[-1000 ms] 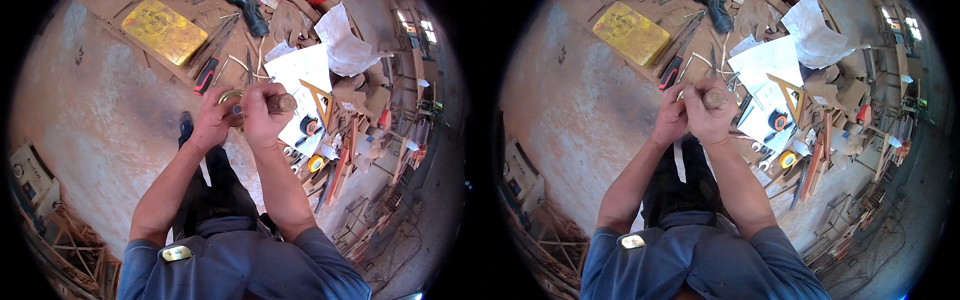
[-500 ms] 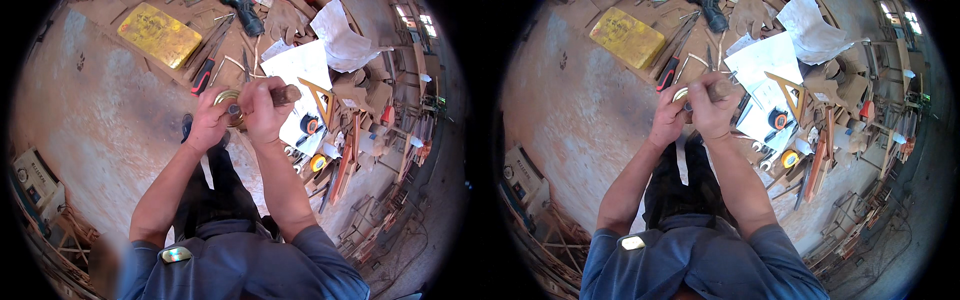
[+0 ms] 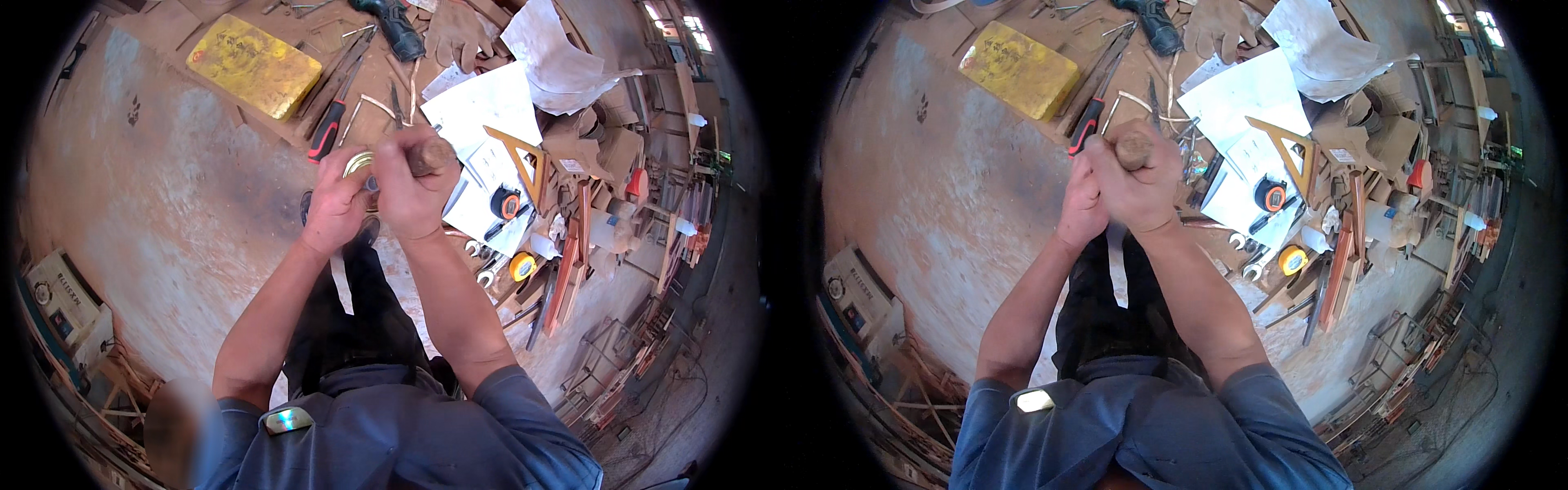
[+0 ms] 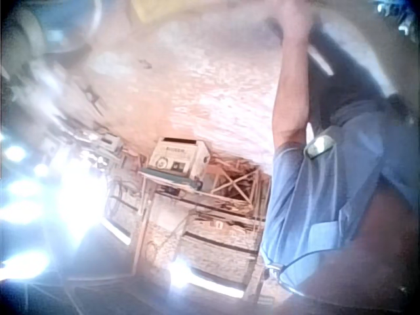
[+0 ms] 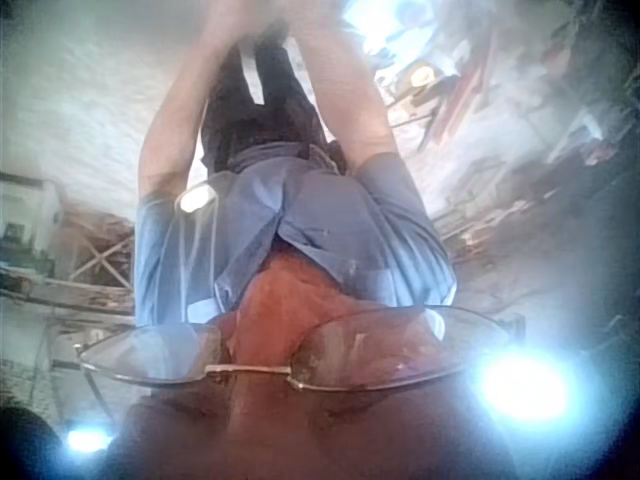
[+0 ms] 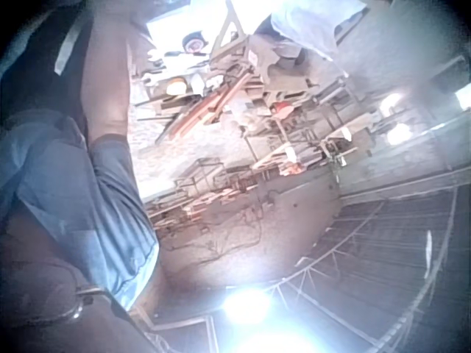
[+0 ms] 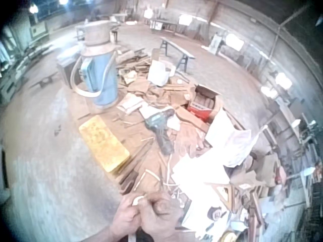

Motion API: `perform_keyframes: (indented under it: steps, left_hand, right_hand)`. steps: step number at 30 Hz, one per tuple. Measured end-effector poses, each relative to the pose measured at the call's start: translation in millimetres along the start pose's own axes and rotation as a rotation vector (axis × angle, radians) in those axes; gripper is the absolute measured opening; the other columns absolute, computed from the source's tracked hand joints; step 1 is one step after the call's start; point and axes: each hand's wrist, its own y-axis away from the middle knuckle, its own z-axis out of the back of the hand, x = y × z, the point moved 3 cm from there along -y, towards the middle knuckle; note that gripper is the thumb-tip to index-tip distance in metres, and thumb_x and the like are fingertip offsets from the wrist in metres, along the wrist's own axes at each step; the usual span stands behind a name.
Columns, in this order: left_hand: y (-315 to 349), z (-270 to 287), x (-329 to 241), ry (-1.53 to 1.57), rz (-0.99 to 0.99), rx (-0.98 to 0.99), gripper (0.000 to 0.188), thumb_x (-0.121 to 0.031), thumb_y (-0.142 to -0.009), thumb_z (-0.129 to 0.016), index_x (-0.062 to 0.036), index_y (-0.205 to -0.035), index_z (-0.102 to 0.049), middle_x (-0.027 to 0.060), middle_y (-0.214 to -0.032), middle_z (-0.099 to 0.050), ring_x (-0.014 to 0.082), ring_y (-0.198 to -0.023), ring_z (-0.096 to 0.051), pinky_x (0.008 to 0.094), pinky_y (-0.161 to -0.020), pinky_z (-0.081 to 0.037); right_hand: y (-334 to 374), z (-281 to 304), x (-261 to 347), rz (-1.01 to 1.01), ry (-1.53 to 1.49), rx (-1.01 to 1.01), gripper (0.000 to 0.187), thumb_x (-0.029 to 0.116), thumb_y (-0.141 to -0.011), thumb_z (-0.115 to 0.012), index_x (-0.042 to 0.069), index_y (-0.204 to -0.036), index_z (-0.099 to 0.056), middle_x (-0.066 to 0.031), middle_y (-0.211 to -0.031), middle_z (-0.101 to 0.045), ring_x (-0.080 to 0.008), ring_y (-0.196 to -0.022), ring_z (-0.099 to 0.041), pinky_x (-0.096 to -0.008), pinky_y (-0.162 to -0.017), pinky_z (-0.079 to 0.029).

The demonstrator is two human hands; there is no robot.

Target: The person attempts to open a paint can by hand, then uses a metal rod and a screwdriver to pry the lid. After successfully opening the can, the person opens a drawer and searches through tools.

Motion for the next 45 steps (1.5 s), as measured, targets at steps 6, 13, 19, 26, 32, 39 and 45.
perform_keyframes:
  steps: [6, 13, 19, 26, 32, 39, 45]
  left_hand:
    - [-1.2, 1.0, -0.7, -0.008, -0.034, 0.015, 0.039, 0.004, -0.074, -0.069, -0.0045, -0.112, -0.071, 0.0145, -0.13, -0.058, 0.0364, -0.12, -0.053, 0.0439, -0.103, -0.044]
    - [-4.4, 0.7, -3.2, 0.019, -0.024, -0.011, 0.032, -0.001, -0.078, -0.071, -0.0047, -0.109, -0.072, 0.0143, -0.128, -0.059, 0.0365, -0.118, -0.053, 0.0436, -0.102, -0.044]
    - [-4.7, 5.1, -14.4, -0.031, -0.011, 0.008, 0.03, -0.002, -0.078, -0.073, -0.0063, -0.108, -0.071, 0.0136, -0.125, -0.059, 0.0351, -0.116, -0.053, 0.043, -0.1, -0.044]
    - [-6.6, 5.9, -11.7, -0.032, -0.008, 0.036, 0.031, -0.003, -0.077, -0.074, -0.0061, -0.108, -0.071, 0.014, -0.125, -0.06, 0.0358, -0.116, -0.054, 0.0427, -0.1, -0.044]
    - [-8.4, 7.8, -15.0, -0.057, -0.012, 0.035, 0.028, -0.003, -0.078, -0.073, -0.0052, -0.106, -0.071, 0.0146, -0.125, -0.06, 0.0366, -0.116, -0.055, 0.043, -0.1, -0.045]
    - [-0.6, 0.2, -1.5, 0.114, 0.172, 0.012, 0.021, -0.003, -0.081, -0.071, -0.0014, -0.102, -0.07, 0.0155, -0.123, -0.061, 0.0375, -0.115, -0.055, 0.0445, -0.099, -0.045]
    - [-4.4, 4.6, -5.4, -0.052, -0.062, 0.012, 0.034, -0.001, -0.077, -0.073, -0.0053, -0.11, -0.071, 0.0137, -0.123, -0.06, 0.036, -0.115, -0.055, 0.0436, -0.099, -0.045]
  right_hand:
    - [-4.1, -10.6, 5.8, -0.307, 0.072, -0.184, 0.017, 0.009, -0.084, -0.075, 0.002, -0.076, -0.062, -0.0027, -0.069, -0.064, -0.0068, -0.062, -0.058, -0.0265, -0.056, -0.046]
    - [-6.4, -2.6, 3.8, -0.229, 0.037, 0.04, 0.014, 0.005, -0.091, -0.067, 0.005, -0.079, -0.06, -0.0005, -0.064, -0.056, -0.0062, -0.056, -0.049, -0.0247, -0.052, -0.041]
    - [-11.2, 16.8, -25.8, -0.45, -0.596, 0.143, 0.013, 0.006, -0.089, -0.063, 0.002, -0.078, -0.059, -0.0035, -0.061, -0.058, -0.0084, -0.051, -0.052, -0.0257, -0.046, -0.039]
    - [-19.0, 16.0, -28.1, -0.454, -0.833, 0.161, 0.012, 0.004, -0.097, -0.051, 0.004, -0.085, -0.051, -0.0034, -0.054, -0.044, -0.0121, -0.043, -0.039, -0.0285, -0.04, -0.032]
    - [-7.8, 18.8, -13.1, -0.37, -0.486, 0.08, 0.02, 0.009, -0.101, -0.047, 0.007, -0.081, -0.048, -0.005, -0.056, -0.043, -0.0143, -0.047, -0.038, -0.031, -0.046, -0.033]
    - [2.1, -4.3, 20.4, -0.11, 0.119, 0.158, 0.007, 0.003, -0.081, -0.072, 0.003, -0.082, -0.064, -0.001, -0.072, -0.064, -0.0072, -0.066, -0.058, -0.0243, -0.06, -0.047]
    - [-16.5, 5.5, -12.3, -0.393, -0.216, 0.266, 0.01, 0.005, -0.093, -0.061, 0.005, -0.083, -0.059, -0.0018, -0.062, -0.054, -0.0099, -0.054, -0.05, -0.0269, -0.05, -0.039]
